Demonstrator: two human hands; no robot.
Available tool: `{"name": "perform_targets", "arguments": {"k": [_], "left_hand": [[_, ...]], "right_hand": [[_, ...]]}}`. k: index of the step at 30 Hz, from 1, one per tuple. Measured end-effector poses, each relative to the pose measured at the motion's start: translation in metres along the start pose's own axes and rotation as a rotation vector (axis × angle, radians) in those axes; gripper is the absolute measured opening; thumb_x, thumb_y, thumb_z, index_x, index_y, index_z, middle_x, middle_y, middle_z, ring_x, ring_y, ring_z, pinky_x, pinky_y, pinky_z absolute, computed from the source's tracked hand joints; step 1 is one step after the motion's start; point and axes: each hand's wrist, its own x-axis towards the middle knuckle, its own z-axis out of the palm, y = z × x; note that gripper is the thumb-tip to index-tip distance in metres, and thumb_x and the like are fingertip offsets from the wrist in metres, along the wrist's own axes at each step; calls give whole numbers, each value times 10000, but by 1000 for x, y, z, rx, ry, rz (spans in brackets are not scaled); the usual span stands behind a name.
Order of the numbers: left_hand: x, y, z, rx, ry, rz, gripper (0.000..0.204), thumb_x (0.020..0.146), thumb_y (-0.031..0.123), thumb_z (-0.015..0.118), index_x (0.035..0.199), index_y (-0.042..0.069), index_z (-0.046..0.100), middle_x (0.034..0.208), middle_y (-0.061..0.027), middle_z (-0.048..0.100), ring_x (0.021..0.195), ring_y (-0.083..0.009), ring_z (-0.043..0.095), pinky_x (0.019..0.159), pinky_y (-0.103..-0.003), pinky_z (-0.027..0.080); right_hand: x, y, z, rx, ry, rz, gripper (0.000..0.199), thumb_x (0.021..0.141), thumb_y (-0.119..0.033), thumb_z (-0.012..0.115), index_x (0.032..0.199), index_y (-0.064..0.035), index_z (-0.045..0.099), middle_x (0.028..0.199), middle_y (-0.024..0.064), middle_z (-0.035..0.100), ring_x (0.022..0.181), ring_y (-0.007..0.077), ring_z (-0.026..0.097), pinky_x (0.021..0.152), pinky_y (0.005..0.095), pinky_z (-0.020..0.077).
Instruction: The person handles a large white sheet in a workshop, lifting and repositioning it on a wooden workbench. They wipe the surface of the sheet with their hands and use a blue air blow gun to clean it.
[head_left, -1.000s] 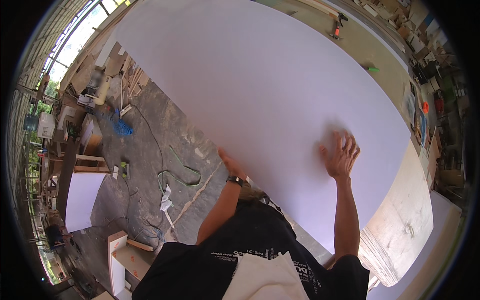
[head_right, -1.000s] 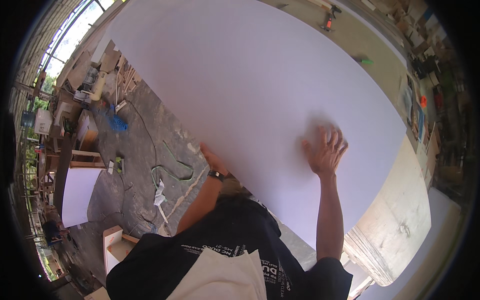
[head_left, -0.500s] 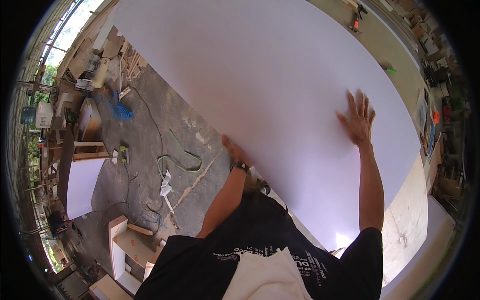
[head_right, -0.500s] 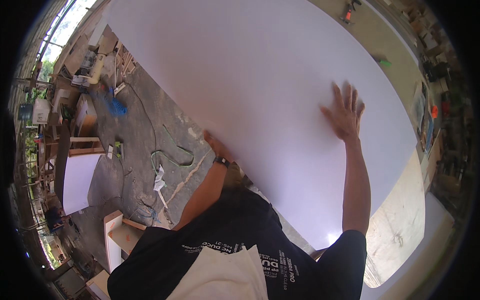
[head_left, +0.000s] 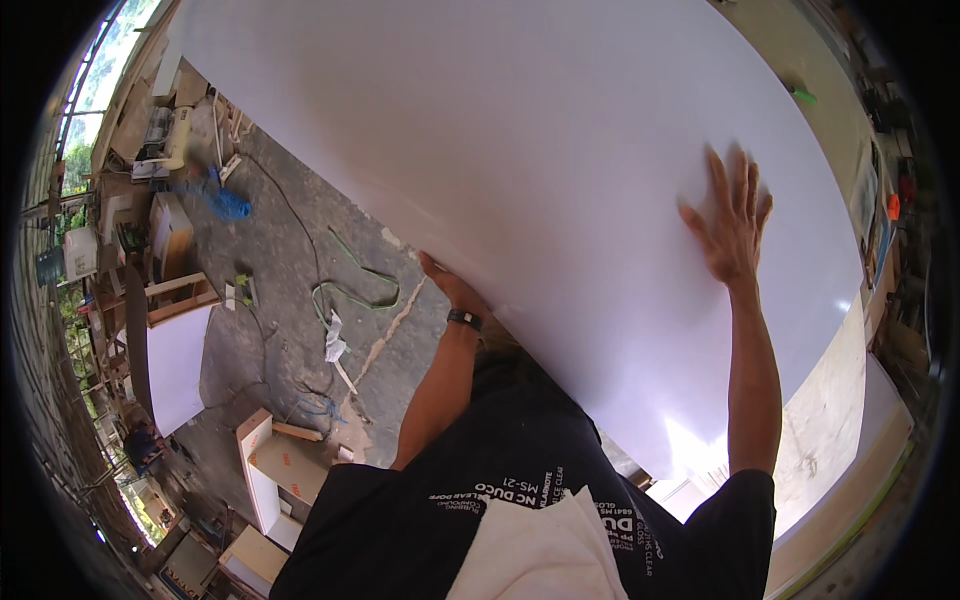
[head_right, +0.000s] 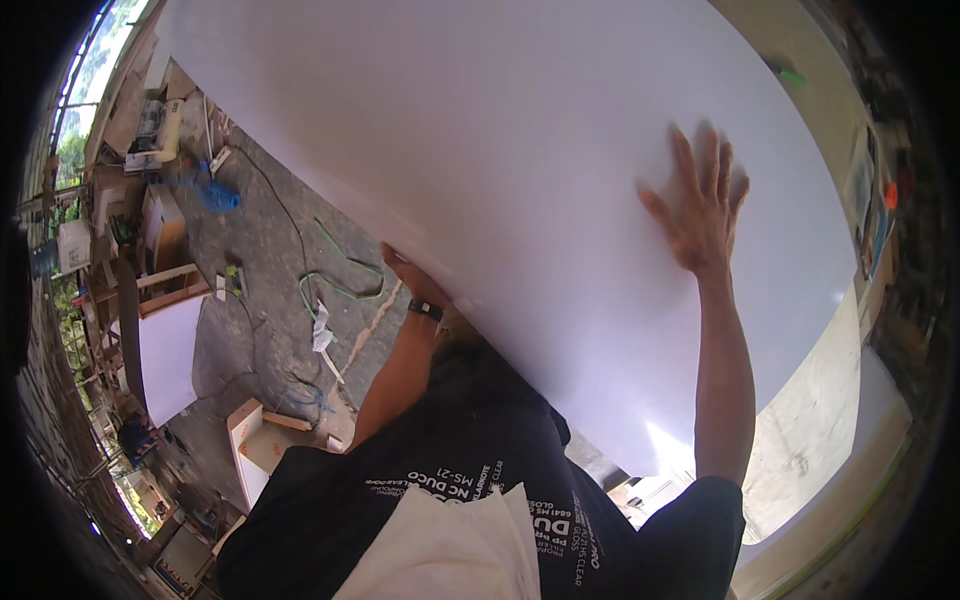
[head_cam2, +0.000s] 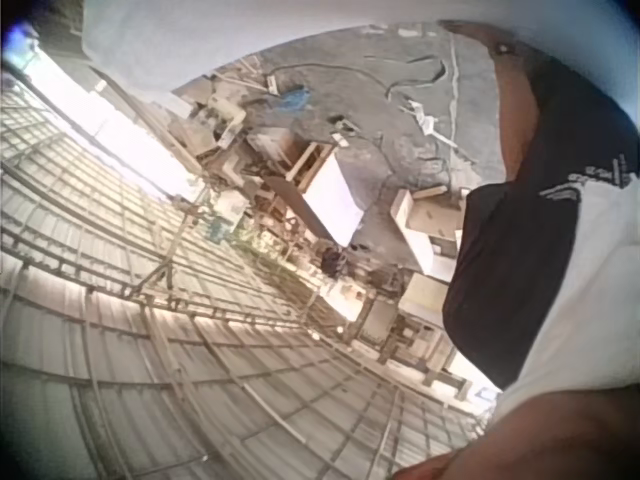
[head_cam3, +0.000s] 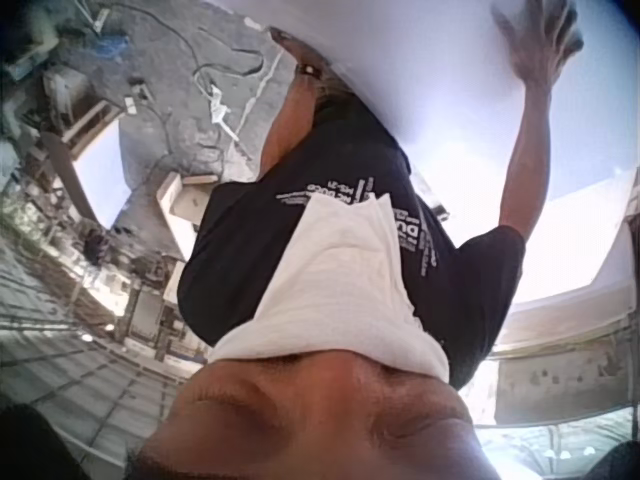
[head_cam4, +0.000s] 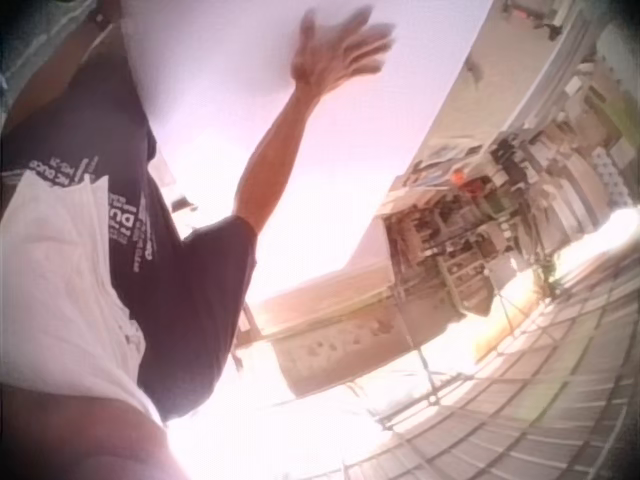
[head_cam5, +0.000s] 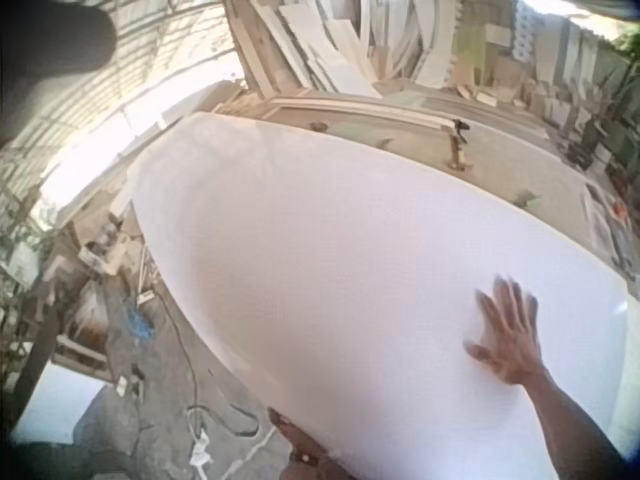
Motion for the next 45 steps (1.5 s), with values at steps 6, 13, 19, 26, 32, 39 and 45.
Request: {"name": "perform_targets", "arguments": {"k": [6, 13, 19, 26, 32, 39, 45], "left_hand": [[0, 3, 2, -5, -46, 45, 812, 974, 732, 317, 1485, 115, 446, 1478, -64, 494, 1321, -280, 479, 1092, -458, 428], [-29, 35, -19, -145, -308, -17, 736, 1016, 670, 339, 1500, 123, 431, 1481, -86, 498, 1303, -287, 514, 1070, -487, 454], [-109, 24, 4, 314, -120, 93, 671, 1061, 584, 344, 1490, 76, 428, 1432, -99, 538, 1240, -277, 566, 1022, -417, 493], [-292, -132, 24, 440, 224, 179, 600, 1070, 520, 458, 1392, 13, 450, 1200, -85, 612, 1049, -198, 610, 897, -350, 529], [-363, -206, -16, 524, 165, 174, 540, 1039, 492, 555, 1326, 38, 504, 1114, -49, 634, 939, -149, 638, 790, -308, 555], [-378, -198, 14, 516, 81, 342, 434, 1052, 396, 577, 1291, 37, 529, 1075, -40, 652, 893, -128, 636, 768, -290, 551], [-380, -203, -7, 565, 147, 398, 444, 1050, 388, 583, 1301, 27, 521, 1122, -53, 647, 918, -132, 636, 778, -287, 551]], "right_hand": [[-1, -5, -3, -40, -12, 47, 889, 896, -774, 501, 1621, -338, 226, 1705, 106, 126, 1573, 329, 85, 1233, 632, 60], [-10, 3, -2, 6, 44, 129, 827, 923, -751, 482, 1606, -344, 253, 1701, 59, 173, 1569, 300, 130, 1252, 594, 87], [-49, 69, -2, 15, 4, 234, 783, 963, -712, 440, 1612, -320, 247, 1701, 63, 175, 1571, 296, 127, 1254, 566, 101], [-109, 238, 4, -27, 30, 472, 845, 956, -754, 380, 1623, -252, 253, 1695, 91, 203, 1567, 300, 151, 1239, 550, 132], [-129, 320, -14, -49, -57, 467, 956, 882, -841, 413, 1614, -242, 273, 1678, 91, 247, 1536, 357, 226, 1195, 623, 205], [-94, 442, 1, 113, -143, 383, 1232, 709, -934, 526, 1633, -185, 207, 1684, 136, 213, 1553, 406, 133, 1211, 664, 79], [-98, 415, -11, 149, -174, 380, 1238, 701, -920, 548, 1632, -179, 207, 1667, 171, 225, 1536, 427, 159, 1199, 678, 56]]}}
